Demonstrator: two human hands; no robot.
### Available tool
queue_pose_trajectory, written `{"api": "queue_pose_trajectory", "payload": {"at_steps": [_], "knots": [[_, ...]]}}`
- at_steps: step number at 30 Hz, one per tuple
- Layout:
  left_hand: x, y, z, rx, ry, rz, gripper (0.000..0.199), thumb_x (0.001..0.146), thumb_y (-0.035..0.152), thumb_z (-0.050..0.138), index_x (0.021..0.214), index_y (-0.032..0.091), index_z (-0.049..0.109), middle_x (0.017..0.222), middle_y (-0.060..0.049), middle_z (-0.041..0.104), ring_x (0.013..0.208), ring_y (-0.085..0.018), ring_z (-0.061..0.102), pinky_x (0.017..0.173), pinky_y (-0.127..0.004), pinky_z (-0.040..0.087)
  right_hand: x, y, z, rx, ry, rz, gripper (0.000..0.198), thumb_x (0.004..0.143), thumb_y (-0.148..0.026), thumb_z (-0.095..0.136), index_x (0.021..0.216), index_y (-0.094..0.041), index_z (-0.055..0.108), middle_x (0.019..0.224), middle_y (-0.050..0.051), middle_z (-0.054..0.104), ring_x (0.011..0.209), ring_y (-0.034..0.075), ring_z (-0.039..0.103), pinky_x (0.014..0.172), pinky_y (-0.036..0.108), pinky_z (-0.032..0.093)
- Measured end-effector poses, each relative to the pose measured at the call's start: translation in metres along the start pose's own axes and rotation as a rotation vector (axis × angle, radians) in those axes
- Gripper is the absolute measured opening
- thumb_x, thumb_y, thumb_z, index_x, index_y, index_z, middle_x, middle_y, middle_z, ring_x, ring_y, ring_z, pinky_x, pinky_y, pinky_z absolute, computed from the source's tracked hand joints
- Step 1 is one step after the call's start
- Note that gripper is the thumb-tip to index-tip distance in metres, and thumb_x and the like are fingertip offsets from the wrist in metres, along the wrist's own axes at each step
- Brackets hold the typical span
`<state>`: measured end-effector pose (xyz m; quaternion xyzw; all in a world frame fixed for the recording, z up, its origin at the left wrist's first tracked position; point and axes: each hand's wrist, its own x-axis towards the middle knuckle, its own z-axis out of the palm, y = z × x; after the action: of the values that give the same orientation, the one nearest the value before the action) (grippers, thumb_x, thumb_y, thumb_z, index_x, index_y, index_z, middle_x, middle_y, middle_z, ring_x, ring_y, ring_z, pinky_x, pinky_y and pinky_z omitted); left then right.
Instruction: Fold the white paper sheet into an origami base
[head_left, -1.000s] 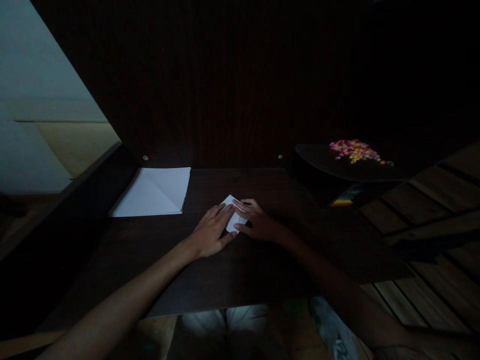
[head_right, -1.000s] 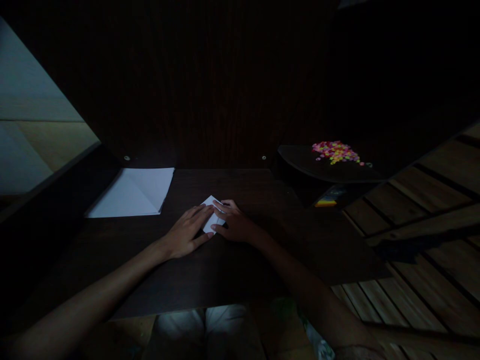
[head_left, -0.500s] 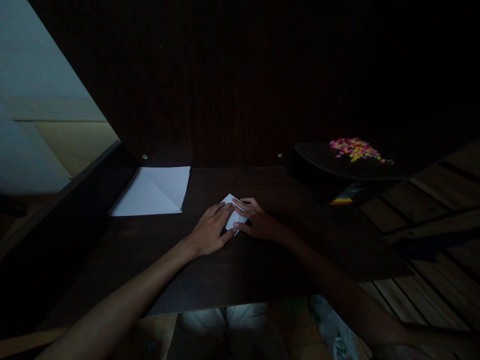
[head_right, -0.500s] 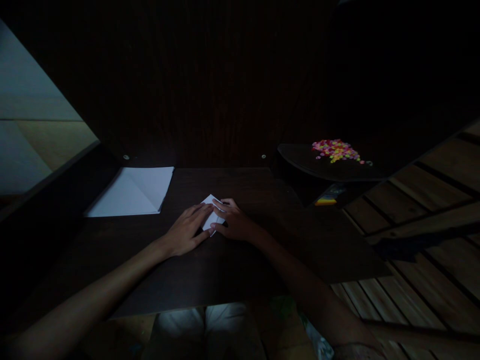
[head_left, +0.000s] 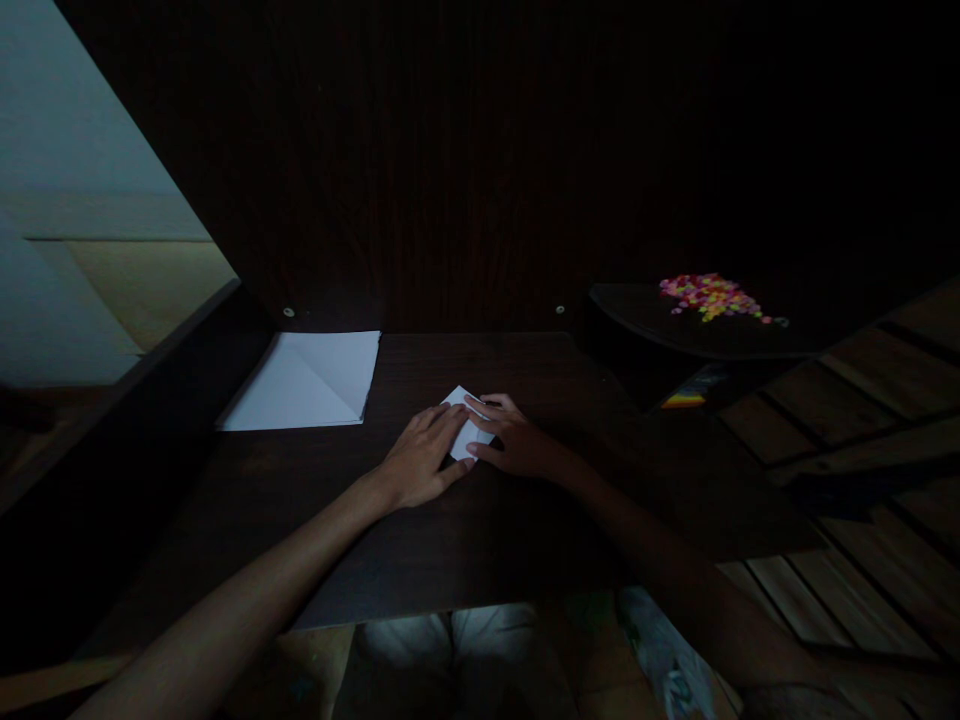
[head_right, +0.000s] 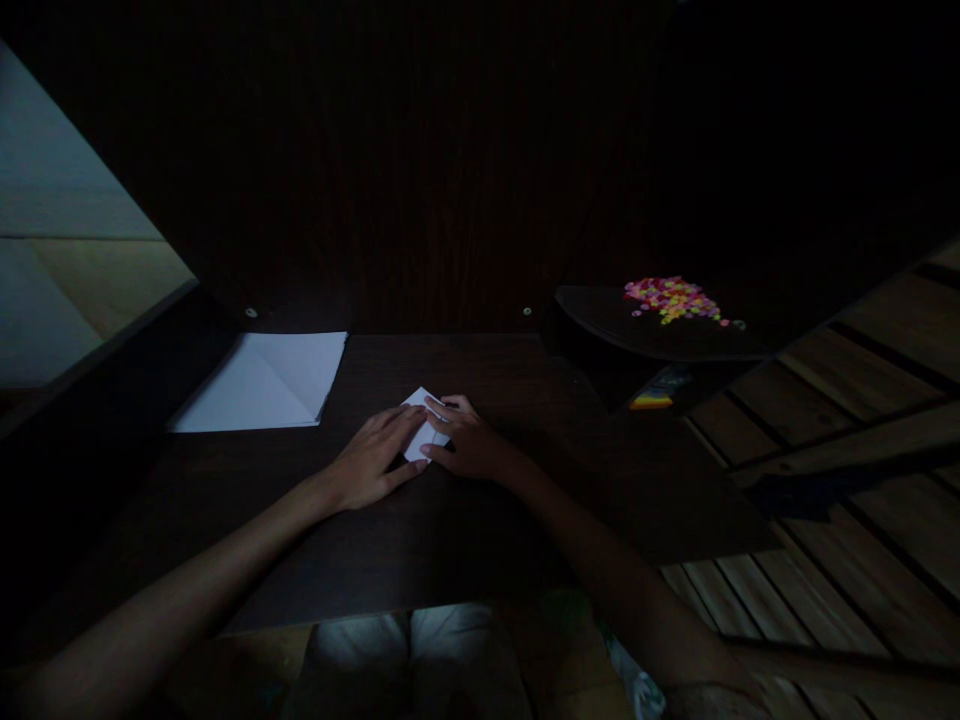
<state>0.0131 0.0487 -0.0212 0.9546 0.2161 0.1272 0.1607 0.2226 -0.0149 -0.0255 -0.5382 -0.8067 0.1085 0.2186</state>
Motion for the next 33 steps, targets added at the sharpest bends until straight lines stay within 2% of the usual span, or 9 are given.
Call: {"api": "queue_pose_trajectory", "payload": {"at_steps": [6, 13, 21, 28, 33], "knots": [[0.0000, 0.0019, -0.0014, 0.011, -0.033, 0.014, 0.066, 0.095, 0.052, 0.040, 0.148, 0.014, 0.028, 0.153, -0.016, 0.034, 0.141, -0.032, 0.028, 0.113, -0.051, 0.027, 0.0009, -0.0025, -0.0034, 0.010, -0.013, 0.003, 0.051, 0.086, -0.035, 0.064, 0.131, -0.010, 0.058, 0.148, 0.017, 0.044, 0.131, 0.034, 0.038, 0.106, 0.055, 0.040], [-0.0005, 0.0004, 0.0003, 0.027, -0.057, 0.014, 0.071, 0.093, 0.055, 0.043, 0.150, 0.017, 0.024, 0.155, -0.015, 0.031, 0.143, -0.034, 0.025, 0.114, -0.053, 0.023, 0.0006, 0.0000, -0.0008, 0.023, 0.003, -0.003, 0.051, 0.086, -0.036, 0.064, 0.132, -0.016, 0.058, 0.148, 0.015, 0.044, 0.130, 0.034, 0.039, 0.105, 0.058, 0.040], [-0.0016, -0.0019, -0.0032, 0.025, -0.075, 0.055, 0.090, 0.079, 0.057, 0.062, 0.150, 0.015, 0.023, 0.154, -0.018, 0.031, 0.142, -0.037, 0.026, 0.113, -0.054, 0.024, -0.0005, 0.0006, 0.0012, 0.006, -0.005, 0.002, 0.058, 0.084, -0.039, 0.067, 0.132, -0.010, 0.057, 0.148, 0.019, 0.044, 0.132, 0.035, 0.037, 0.106, 0.056, 0.039], [-0.0017, -0.0025, -0.0034, 0.040, -0.075, 0.062, 0.092, 0.079, 0.059, 0.062, 0.150, 0.016, 0.021, 0.154, -0.018, 0.031, 0.142, -0.037, 0.026, 0.113, -0.054, 0.024, -0.0033, 0.0000, 0.0027, 0.000, -0.012, -0.002, 0.070, 0.081, -0.047, 0.069, 0.138, -0.011, 0.050, 0.150, 0.021, 0.039, 0.136, 0.036, 0.033, 0.107, 0.059, 0.036], [-0.0015, -0.0022, -0.0049, 0.049, -0.085, 0.060, 0.092, 0.080, 0.059, 0.061, 0.150, 0.015, 0.022, 0.155, -0.018, 0.030, 0.143, -0.036, 0.025, 0.114, -0.052, 0.022, -0.0040, 0.0003, 0.0035, -0.011, -0.007, -0.006, 0.071, 0.081, -0.048, 0.069, 0.138, -0.011, 0.050, 0.150, 0.021, 0.039, 0.136, 0.037, 0.033, 0.106, 0.059, 0.037]]}}
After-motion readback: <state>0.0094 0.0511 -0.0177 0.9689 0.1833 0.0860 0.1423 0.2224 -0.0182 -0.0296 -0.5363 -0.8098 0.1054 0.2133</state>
